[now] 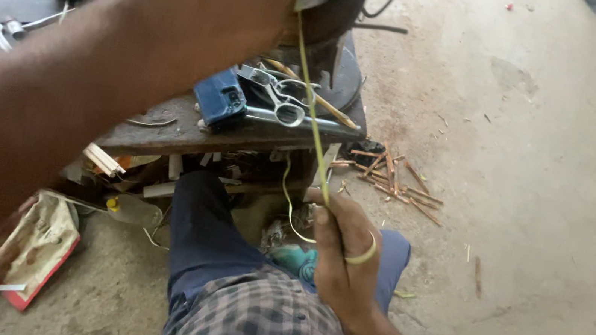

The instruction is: The person sits on the ground in front of a metal drum holding a coil of wire and ties the coil with a thin yellow strip, threading and tightening the strip around the wire bundle by hand. They use scissors to trim the strip and continue securing ties around the coil inside the drum.

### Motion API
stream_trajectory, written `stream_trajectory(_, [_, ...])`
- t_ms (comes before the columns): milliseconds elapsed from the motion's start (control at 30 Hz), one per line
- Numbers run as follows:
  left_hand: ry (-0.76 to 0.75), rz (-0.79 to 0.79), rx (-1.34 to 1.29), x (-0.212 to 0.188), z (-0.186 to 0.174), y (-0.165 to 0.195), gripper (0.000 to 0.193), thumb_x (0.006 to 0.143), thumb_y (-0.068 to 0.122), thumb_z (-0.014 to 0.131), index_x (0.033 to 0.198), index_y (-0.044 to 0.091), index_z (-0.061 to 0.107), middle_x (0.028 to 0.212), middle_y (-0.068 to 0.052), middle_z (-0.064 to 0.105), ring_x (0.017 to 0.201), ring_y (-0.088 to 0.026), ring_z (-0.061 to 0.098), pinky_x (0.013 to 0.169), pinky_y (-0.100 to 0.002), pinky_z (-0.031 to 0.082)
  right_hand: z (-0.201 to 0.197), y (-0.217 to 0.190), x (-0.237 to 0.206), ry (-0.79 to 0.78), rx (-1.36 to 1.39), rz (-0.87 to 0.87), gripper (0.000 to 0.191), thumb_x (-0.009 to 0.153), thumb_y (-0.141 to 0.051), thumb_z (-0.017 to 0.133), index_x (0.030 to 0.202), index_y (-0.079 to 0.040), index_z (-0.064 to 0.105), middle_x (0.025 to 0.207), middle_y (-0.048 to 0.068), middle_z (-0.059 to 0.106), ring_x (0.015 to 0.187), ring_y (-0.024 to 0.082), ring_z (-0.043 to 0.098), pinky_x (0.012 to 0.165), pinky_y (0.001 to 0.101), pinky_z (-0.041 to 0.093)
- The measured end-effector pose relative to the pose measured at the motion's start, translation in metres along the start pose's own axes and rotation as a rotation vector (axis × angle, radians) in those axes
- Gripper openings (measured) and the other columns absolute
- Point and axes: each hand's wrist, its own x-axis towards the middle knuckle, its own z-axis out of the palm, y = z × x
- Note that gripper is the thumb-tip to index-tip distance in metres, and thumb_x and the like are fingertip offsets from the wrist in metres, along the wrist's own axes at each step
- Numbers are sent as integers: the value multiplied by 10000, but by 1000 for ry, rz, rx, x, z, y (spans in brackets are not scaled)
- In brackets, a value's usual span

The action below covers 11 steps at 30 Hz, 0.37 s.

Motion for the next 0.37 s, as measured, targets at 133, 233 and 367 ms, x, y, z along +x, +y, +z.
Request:
stream_trajectory(133, [249,-67,-399,-40,7,3,382,1057,409,685,887,72,746,684,-92,678,481,-151,538,349,-308,392,2,-2,-6,-1,-146,-63,266,1022,-41,607,1285,-15,625,1074,93,696,713,144,588,636,248,487])
stream_trajectory(233, [-283,-225,-725,-56,18,33,520,982,567,611,1163,83,657,587,-54,649,418,-141,527,409,-296,452,30,-2,2,-273,61,-135,408,1045,-90,648,1435,-33,544,1253,105,673,1026,207,729,795,254,635])
stream_trajectory(367, [36,-327,-1548,-70,51,46,311,1040,407,574,1086,117,677,738,-29,721,573,-105,682,485,-276,542,45,-17,23,-405,-74,-318,699,950,-281,771,1534,-79,443,1609,194,303,1554,356,302,1255,479,347])
